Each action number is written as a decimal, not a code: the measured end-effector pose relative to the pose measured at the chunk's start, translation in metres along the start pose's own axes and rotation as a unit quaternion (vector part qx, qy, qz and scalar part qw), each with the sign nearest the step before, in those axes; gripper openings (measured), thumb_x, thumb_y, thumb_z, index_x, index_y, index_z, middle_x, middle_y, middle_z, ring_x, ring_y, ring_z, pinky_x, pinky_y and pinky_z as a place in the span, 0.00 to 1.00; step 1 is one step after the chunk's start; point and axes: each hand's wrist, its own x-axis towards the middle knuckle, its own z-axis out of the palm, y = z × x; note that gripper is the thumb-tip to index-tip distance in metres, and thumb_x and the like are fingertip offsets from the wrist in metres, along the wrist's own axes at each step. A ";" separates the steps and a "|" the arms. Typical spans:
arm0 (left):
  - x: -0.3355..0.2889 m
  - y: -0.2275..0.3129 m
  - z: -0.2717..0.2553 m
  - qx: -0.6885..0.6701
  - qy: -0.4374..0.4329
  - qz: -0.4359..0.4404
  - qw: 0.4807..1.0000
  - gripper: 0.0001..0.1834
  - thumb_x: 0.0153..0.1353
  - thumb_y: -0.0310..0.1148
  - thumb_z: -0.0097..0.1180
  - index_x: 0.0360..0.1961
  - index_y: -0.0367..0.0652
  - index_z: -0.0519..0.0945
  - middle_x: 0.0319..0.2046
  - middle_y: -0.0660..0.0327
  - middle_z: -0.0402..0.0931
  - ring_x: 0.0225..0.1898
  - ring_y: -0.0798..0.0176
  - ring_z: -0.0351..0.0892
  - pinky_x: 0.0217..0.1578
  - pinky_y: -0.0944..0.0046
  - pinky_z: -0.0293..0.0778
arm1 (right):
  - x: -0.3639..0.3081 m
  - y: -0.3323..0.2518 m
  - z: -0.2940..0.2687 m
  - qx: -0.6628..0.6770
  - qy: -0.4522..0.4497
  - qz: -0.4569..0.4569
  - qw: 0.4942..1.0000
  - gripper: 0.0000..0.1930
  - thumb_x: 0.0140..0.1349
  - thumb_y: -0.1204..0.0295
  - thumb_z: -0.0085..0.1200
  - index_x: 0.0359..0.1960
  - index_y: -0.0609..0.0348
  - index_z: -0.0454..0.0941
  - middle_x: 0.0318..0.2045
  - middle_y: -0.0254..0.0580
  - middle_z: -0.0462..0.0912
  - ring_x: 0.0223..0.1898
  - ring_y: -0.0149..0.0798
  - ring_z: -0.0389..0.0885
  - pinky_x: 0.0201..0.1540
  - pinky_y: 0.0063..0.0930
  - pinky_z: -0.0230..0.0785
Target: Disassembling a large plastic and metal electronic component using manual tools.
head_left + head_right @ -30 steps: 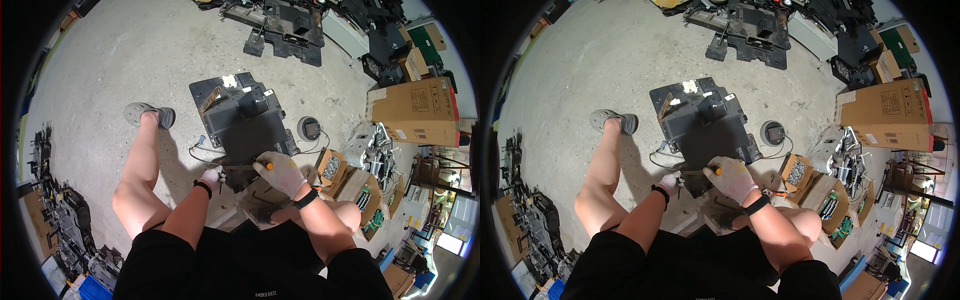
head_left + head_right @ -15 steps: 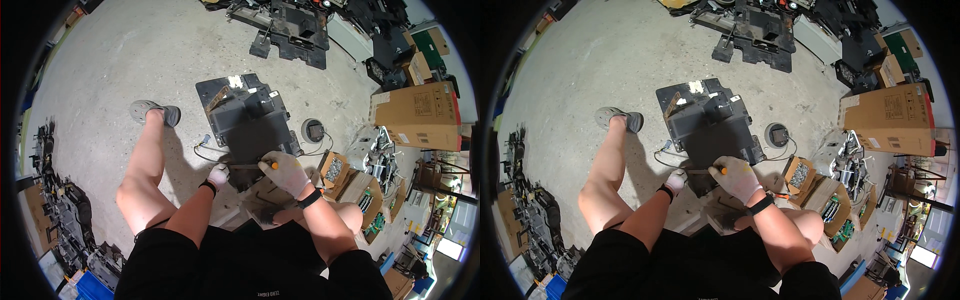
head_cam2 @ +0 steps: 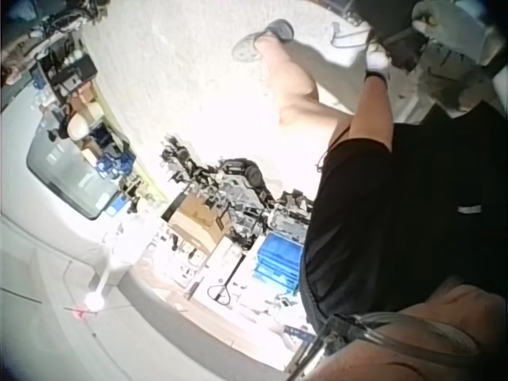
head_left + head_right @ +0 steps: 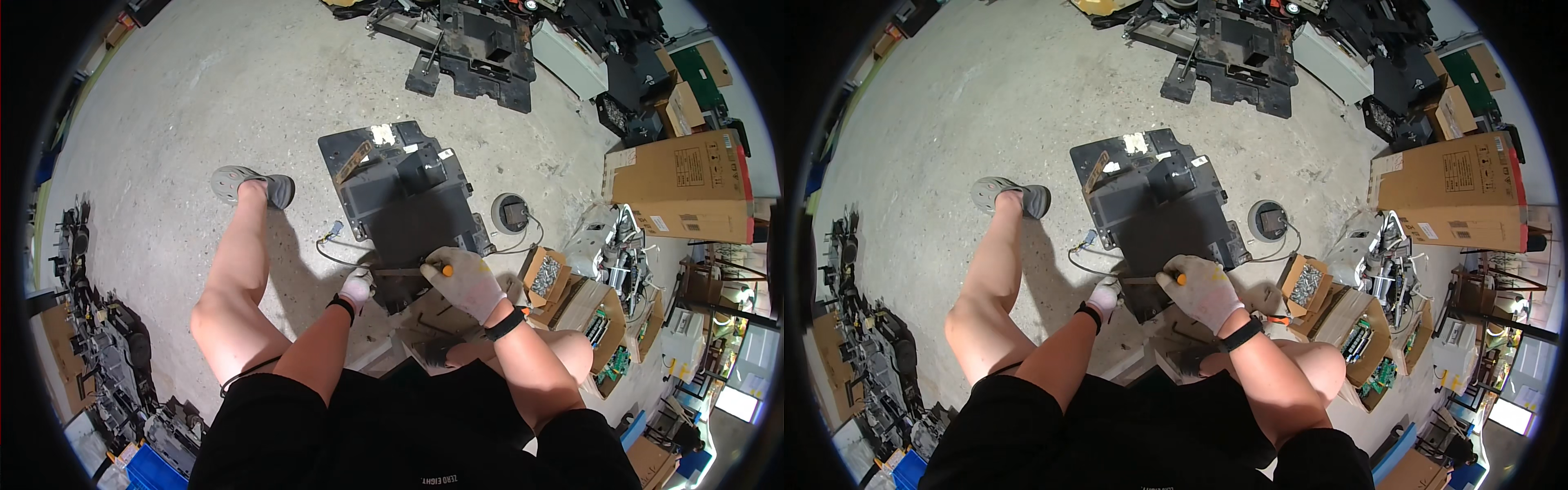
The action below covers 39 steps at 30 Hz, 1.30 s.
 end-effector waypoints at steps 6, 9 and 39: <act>0.003 0.003 -0.013 0.057 -0.028 0.026 0.998 0.06 0.76 0.29 0.46 0.45 0.49 0.76 0.23 0.66 0.71 0.18 0.68 0.70 0.18 0.66 0.66 | 0.003 -0.004 0.001 0.013 -0.004 -0.009 1.000 0.14 0.64 0.59 0.61 0.36 0.58 0.85 0.36 0.47 0.88 0.41 0.52 0.87 0.47 0.42 0.78; 0.007 0.007 -0.016 0.006 -0.082 0.053 0.995 0.06 0.75 0.30 0.47 0.41 0.48 0.77 0.21 0.66 0.70 0.18 0.68 0.70 0.18 0.64 0.65 | 0.004 -0.005 0.001 0.011 -0.012 -0.002 1.000 0.14 0.65 0.60 0.61 0.36 0.59 0.85 0.36 0.48 0.88 0.41 0.52 0.87 0.46 0.42 0.78; 0.034 0.042 -0.024 0.085 -0.159 -0.250 0.951 0.11 0.77 0.36 0.37 0.37 0.51 0.72 0.25 0.65 0.70 0.22 0.64 0.67 0.18 0.65 0.58 | 0.004 0.002 -0.001 0.073 -0.020 0.029 0.997 0.12 0.64 0.64 0.61 0.37 0.62 0.85 0.36 0.52 0.87 0.41 0.55 0.86 0.46 0.42 0.78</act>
